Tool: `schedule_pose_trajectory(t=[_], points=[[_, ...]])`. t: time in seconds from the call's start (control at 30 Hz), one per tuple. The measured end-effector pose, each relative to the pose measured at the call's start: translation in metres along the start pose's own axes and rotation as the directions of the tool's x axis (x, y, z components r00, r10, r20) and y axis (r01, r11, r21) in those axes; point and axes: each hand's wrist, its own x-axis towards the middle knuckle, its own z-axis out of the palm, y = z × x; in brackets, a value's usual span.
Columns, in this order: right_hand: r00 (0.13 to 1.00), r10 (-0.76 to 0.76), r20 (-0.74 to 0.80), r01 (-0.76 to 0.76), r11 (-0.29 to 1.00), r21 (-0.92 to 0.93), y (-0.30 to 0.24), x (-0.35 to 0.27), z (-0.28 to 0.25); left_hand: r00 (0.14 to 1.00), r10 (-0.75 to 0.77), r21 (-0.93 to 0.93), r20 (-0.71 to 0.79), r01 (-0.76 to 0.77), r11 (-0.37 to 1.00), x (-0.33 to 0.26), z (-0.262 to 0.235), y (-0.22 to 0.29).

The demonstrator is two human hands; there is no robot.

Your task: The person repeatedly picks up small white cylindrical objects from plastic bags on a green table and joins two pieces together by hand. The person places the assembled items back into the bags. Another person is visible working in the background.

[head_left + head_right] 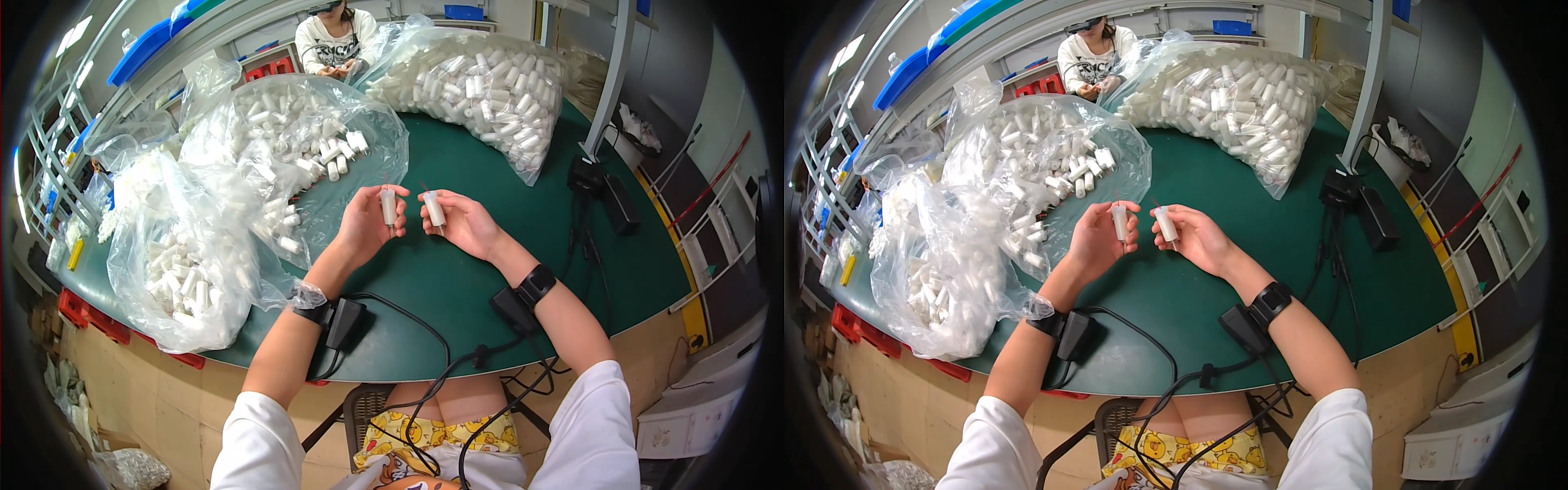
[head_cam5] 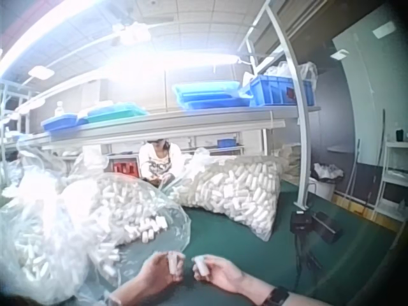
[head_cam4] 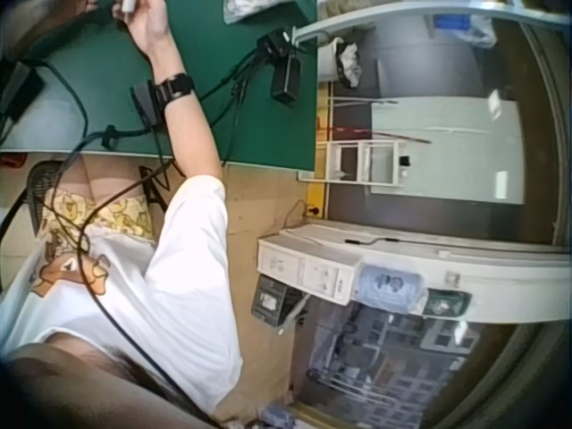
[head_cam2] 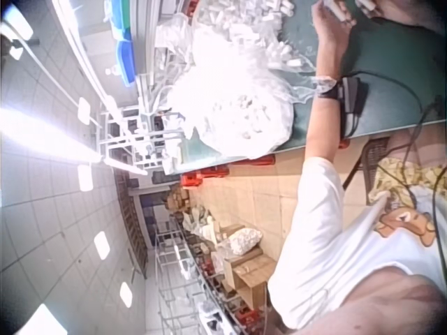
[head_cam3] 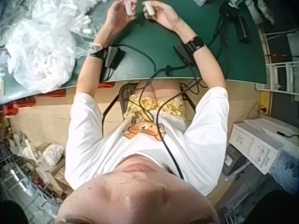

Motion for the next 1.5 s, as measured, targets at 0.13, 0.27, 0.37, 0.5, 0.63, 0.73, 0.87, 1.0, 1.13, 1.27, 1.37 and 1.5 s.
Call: schedule_pose_trajectory(t=[0.13,0.27,0.37,0.5,0.63,0.73,0.87,1.0,1.13,1.27,1.37,1.5], points=[[0.999,0.007,-0.047,-0.004,0.999,0.053,-0.002,-0.003,0.007,0.999,-0.016,-0.022,0.028,0.017,1.0,-0.004,0.002,0.003],[0.999,0.043,-0.024,-0.042,0.999,0.027,-0.003,-0.006,0.013,0.999,-0.028,-0.035,0.017,0.029,0.999,-0.004,0.004,0.004],[0.997,0.055,0.055,-0.057,0.998,0.037,0.0,-0.003,0.004,0.999,-0.045,-0.012,0.009,0.045,0.999,-0.005,0.005,0.006],[0.986,0.1,0.132,-0.12,0.982,0.148,-0.006,-0.004,0.009,0.996,-0.081,0.026,-0.026,0.082,0.996,-0.003,0.006,0.004],[0.983,0.119,0.14,-0.139,0.98,0.143,-0.002,-0.002,0.005,0.996,-0.081,0.063,-0.047,0.084,0.994,-0.003,0.008,0.002],[0.986,0.075,0.146,-0.087,0.993,0.079,0.001,0.0,0.001,0.997,-0.056,0.152,-0.057,0.065,0.986,-0.003,0.008,0.002],[0.993,0.082,0.089,-0.086,0.996,0.038,0.001,-0.001,0.007,0.996,-0.028,0.182,-0.084,0.043,0.982,-0.002,0.005,0.0],[0.992,0.089,0.09,-0.088,0.996,-0.019,0.002,-0.002,0.006,0.99,0.035,0.257,-0.134,0.001,0.966,-0.002,0.0,0.001],[0.996,0.05,0.079,-0.051,0.999,0.006,0.0,-0.001,0.002,0.967,0.098,0.219,-0.235,-0.046,0.975,0.0,0.002,-0.002],[1.0,0.013,-0.01,-0.016,0.956,-0.294,-0.007,-0.005,0.021,0.989,-0.004,0.044,-0.146,0.01,0.999,-0.003,0.002,0.001],[1.0,-0.008,-0.024,-0.007,0.817,-0.576,-0.013,0.0,0.041,0.991,-0.038,0.078,-0.131,0.049,0.996,-0.004,0.008,0.001],[0.998,-0.052,-0.042,0.016,0.798,-0.602,-0.009,0.02,0.063,0.993,-0.013,0.114,-0.119,0.026,0.993,-0.001,0.001,0.005]])
